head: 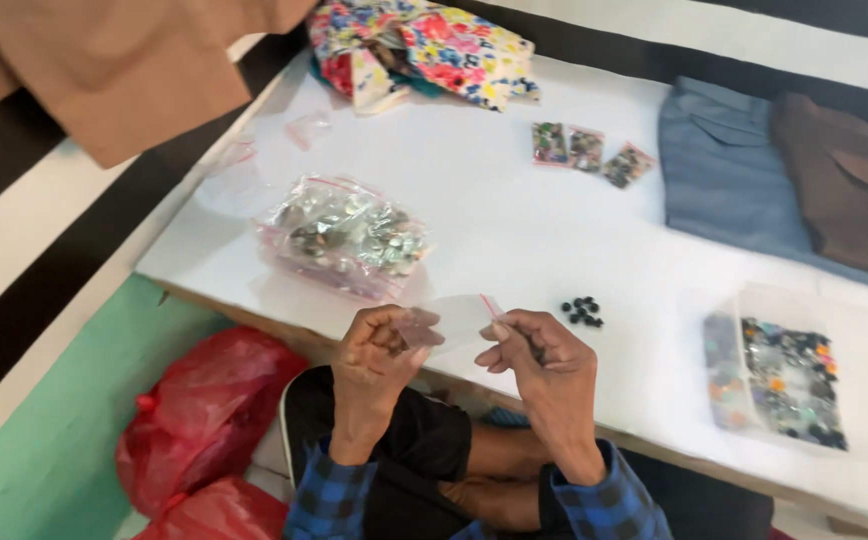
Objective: Sorting and bagging small buttons into plastic bags
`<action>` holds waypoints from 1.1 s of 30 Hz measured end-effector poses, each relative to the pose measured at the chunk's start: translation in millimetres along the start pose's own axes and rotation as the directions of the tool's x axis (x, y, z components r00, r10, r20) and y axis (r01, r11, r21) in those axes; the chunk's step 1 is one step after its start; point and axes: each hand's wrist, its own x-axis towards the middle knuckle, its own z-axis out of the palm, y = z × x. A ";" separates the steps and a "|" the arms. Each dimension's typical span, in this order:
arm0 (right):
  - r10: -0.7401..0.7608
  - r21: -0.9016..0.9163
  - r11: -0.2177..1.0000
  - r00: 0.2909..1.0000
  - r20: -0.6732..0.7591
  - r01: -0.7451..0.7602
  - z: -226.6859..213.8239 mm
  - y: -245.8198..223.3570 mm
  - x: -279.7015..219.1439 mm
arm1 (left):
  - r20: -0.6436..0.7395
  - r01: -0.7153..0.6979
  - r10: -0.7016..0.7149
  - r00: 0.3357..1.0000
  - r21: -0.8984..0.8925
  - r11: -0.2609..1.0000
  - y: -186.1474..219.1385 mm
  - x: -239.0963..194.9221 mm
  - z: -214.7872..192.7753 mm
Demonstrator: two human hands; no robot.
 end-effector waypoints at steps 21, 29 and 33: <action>-0.080 0.039 0.995 0.982 -0.173 0.088 -143.1 35.4 27.9 | 0.280 -0.567 0.511 0.812 0.583 0.582 -31.5 45.3 142.0; -0.189 -0.265 0.957 0.949 -0.253 0.120 -129.8 2.2 29.4 | 0.213 -0.385 0.321 0.923 0.509 0.770 -40.8 32.2 176.6; -0.160 -0.309 0.944 0.978 -0.132 0.113 -126.5 -13.0 27.8 | 0.262 -0.164 0.044 0.964 0.457 0.874 -28.0 42.5 170.3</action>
